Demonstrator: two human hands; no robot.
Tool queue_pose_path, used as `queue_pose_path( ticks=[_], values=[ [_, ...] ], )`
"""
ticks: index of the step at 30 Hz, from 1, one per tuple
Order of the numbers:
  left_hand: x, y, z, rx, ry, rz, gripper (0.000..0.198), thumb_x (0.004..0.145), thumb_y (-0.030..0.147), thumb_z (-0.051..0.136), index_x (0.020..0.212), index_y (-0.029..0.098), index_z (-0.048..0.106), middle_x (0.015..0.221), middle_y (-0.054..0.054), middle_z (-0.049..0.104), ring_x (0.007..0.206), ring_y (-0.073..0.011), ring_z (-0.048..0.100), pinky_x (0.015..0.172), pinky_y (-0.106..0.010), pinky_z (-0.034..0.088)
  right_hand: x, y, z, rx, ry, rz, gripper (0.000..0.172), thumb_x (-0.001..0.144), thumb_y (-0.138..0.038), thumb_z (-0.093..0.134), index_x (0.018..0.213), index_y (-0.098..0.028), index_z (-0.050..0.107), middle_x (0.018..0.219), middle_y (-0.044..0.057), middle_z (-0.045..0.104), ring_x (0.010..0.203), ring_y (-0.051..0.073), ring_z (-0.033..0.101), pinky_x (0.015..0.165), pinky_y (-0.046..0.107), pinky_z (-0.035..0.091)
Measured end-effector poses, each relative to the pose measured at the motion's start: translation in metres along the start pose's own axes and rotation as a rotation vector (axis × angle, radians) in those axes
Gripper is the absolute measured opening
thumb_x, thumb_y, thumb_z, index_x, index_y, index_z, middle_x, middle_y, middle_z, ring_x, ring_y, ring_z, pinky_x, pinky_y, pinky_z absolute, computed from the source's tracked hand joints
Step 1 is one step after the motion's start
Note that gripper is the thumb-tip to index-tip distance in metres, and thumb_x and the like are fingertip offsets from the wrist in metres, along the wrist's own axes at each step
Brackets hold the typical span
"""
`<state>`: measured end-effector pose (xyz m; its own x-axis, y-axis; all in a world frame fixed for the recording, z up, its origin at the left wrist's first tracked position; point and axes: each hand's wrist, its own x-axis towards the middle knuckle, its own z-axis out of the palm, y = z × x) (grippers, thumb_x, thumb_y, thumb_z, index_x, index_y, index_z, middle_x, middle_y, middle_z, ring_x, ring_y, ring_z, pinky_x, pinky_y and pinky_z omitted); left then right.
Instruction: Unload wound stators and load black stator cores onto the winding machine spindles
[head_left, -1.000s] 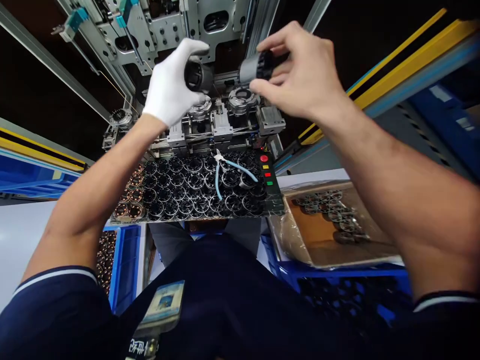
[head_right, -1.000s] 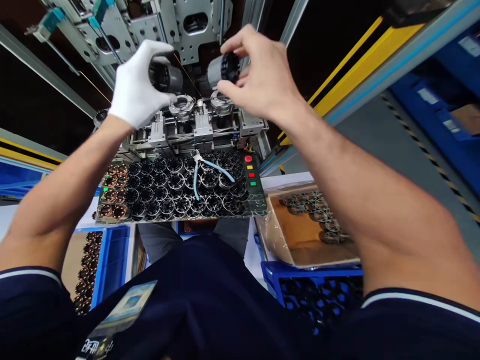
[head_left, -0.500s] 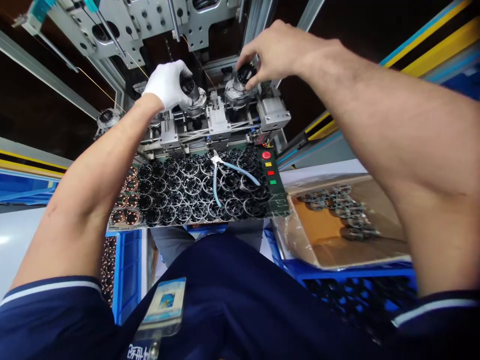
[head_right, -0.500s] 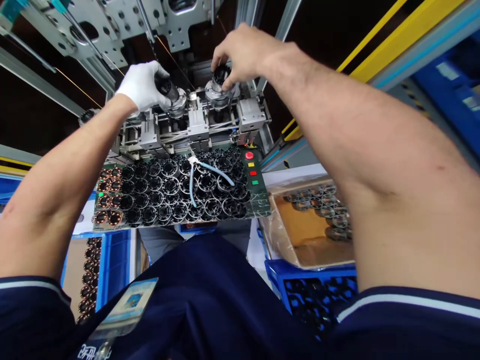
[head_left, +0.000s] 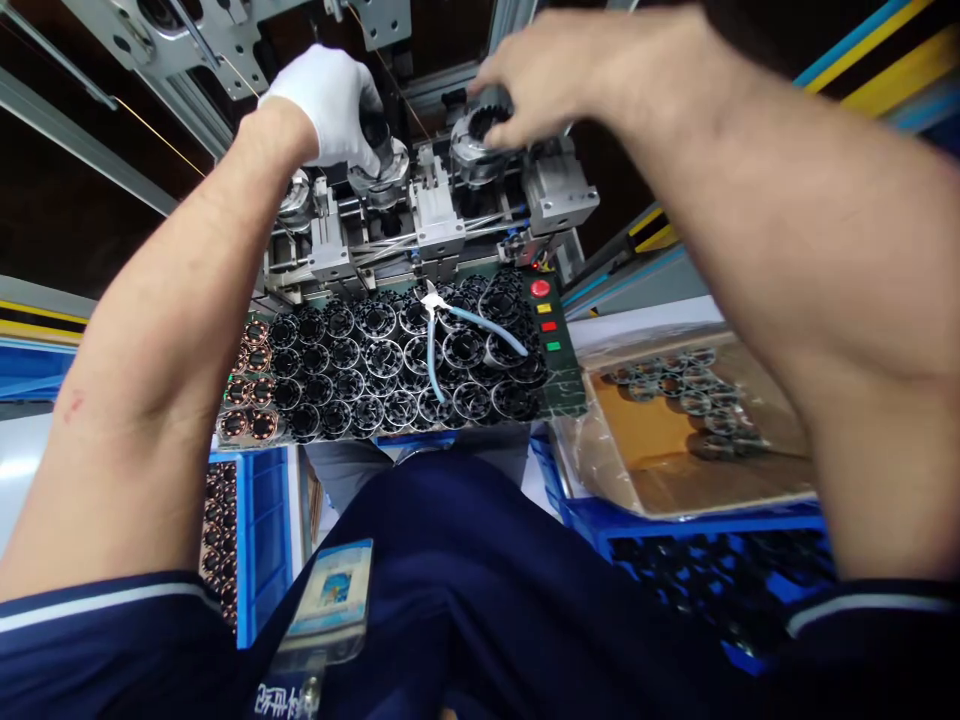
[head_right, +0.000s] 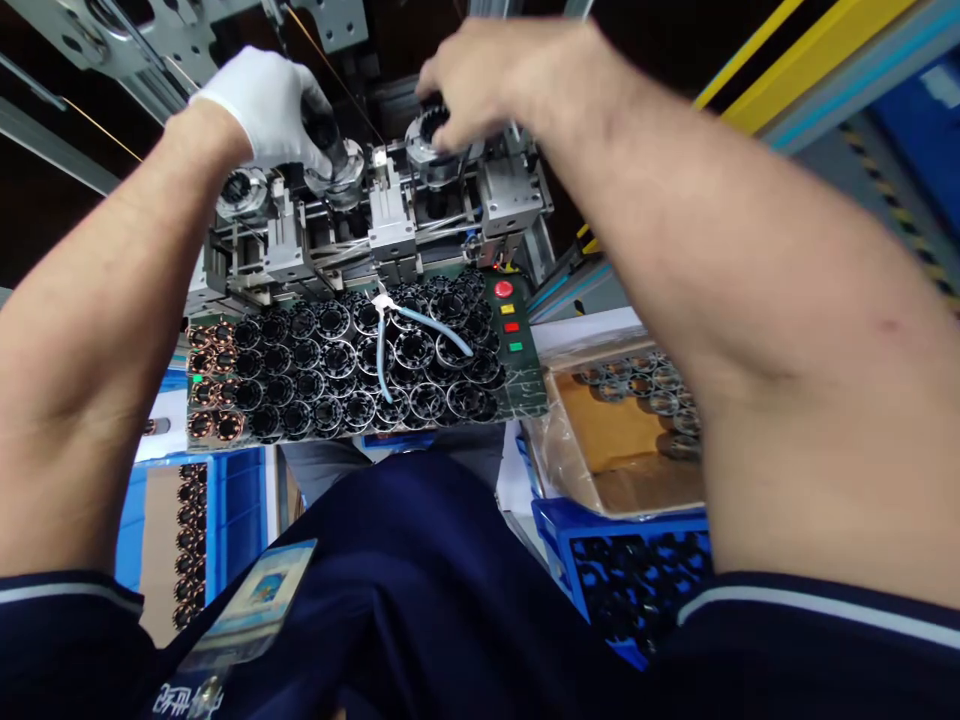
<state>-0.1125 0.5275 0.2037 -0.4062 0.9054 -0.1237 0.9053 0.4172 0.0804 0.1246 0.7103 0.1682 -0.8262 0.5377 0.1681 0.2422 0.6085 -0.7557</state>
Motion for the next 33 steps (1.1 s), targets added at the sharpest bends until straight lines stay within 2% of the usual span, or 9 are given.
queue_pose_path(
  ticks=[4, 8, 11, 14, 18, 23, 27, 30, 33],
  values=[
    [-0.015, 0.013, 0.004, 0.059, -0.018, -0.074, 0.127, 0.047, 0.064, 0.116, 0.155, 0.019, 0.069, 0.165, 0.006, 0.071, 0.133, -0.0204, 0.066, 0.136, -0.052, 0.047, -0.057, 0.027, 0.036, -0.038, 0.037, -0.024, 0.065, 0.054, 0.014, 0.093, 0.115, -0.008, 0.081, 0.176, 0.007, 0.052, 0.171, 0.019, 0.041, 0.140, 0.029, 0.021],
    [-0.014, 0.009, 0.000, 0.084, -0.050, 0.003, 0.100, 0.067, 0.063, 0.110, 0.151, 0.024, 0.073, 0.160, 0.014, 0.073, 0.140, -0.0157, 0.064, 0.144, -0.043, 0.040, -0.072, 0.047, 0.047, 0.011, 0.119, -0.087, 0.058, 0.076, 0.000, 0.095, 0.128, -0.019, 0.081, 0.171, -0.001, 0.062, 0.164, 0.016, 0.051, 0.148, 0.042, 0.022],
    [-0.016, 0.006, 0.004, 0.062, -0.108, 0.085, 0.104, 0.076, 0.064, 0.106, 0.158, 0.013, 0.066, 0.168, 0.002, 0.068, 0.155, -0.0250, 0.060, 0.149, -0.054, 0.033, -0.065, 0.056, 0.046, 0.025, 0.152, -0.133, 0.074, 0.077, -0.002, 0.095, 0.146, -0.022, 0.075, 0.175, -0.003, 0.058, 0.166, 0.017, 0.047, 0.149, 0.044, 0.019],
    [-0.032, 0.003, 0.034, -0.021, -0.084, 0.171, 0.127, 0.080, 0.049, 0.108, 0.178, 0.009, 0.038, 0.191, -0.008, 0.035, 0.177, -0.0360, 0.033, 0.152, -0.064, 0.019, -0.060, 0.063, 0.047, 0.016, 0.140, -0.172, 0.088, 0.072, 0.001, 0.095, 0.153, -0.023, 0.069, 0.179, -0.001, 0.053, 0.166, 0.018, 0.045, 0.149, 0.049, 0.018],
    [-0.051, -0.010, 0.089, -0.181, 0.046, 0.284, 0.129, 0.091, 0.038, 0.099, 0.184, 0.006, 0.015, 0.197, -0.013, 0.008, 0.185, -0.0314, 0.005, 0.155, -0.054, 0.010, -0.059, 0.064, 0.050, -0.013, 0.115, -0.202, 0.075, 0.074, -0.004, 0.095, 0.143, -0.023, 0.073, 0.174, -0.002, 0.060, 0.159, 0.016, 0.051, 0.149, 0.052, 0.021],
    [-0.089, -0.087, 0.065, -0.222, 0.175, 0.246, 0.112, 0.101, 0.061, 0.083, 0.184, 0.020, 0.018, 0.198, 0.001, 0.009, 0.184, -0.0169, 0.006, 0.155, -0.047, 0.002, -0.052, 0.065, 0.051, -0.063, 0.081, -0.188, 0.087, 0.067, -0.002, 0.098, 0.149, -0.018, 0.072, 0.179, 0.006, 0.054, 0.166, 0.016, 0.047, 0.145, 0.039, 0.018],
    [-0.167, -0.173, 0.031, -0.158, 0.355, 0.081, 0.087, 0.115, 0.075, 0.050, 0.183, 0.026, 0.027, 0.196, 0.006, 0.022, 0.184, -0.0257, 0.015, 0.156, -0.058, 0.010, -0.047, 0.060, 0.054, -0.131, 0.059, -0.164, 0.102, 0.066, 0.002, 0.097, 0.162, -0.013, 0.065, 0.179, 0.017, 0.051, 0.171, 0.027, 0.043, 0.145, 0.049, 0.022],
    [-0.208, -0.210, 0.052, -0.094, 0.260, -0.043, 0.087, 0.113, 0.064, 0.053, 0.180, 0.013, 0.032, 0.193, -0.008, 0.031, 0.181, -0.0361, 0.025, 0.150, -0.069, 0.025, -0.057, 0.044, 0.053, -0.206, 0.036, -0.183, 0.098, 0.075, 0.001, 0.093, 0.167, -0.006, 0.060, 0.180, 0.026, 0.046, 0.173, 0.032, 0.040, 0.145, 0.054, 0.022],
    [-0.216, -0.219, 0.081, -0.042, 0.206, -0.132, 0.088, 0.109, 0.034, 0.058, 0.182, 0.001, 0.023, 0.194, -0.022, 0.021, 0.183, -0.0385, 0.016, 0.150, -0.062, 0.023, -0.073, 0.026, 0.049, -0.310, -0.033, -0.202, 0.089, 0.090, -0.001, 0.081, 0.173, 0.001, 0.048, 0.184, 0.030, 0.038, 0.178, 0.032, 0.031, 0.146, 0.050, 0.019]
  ],
)
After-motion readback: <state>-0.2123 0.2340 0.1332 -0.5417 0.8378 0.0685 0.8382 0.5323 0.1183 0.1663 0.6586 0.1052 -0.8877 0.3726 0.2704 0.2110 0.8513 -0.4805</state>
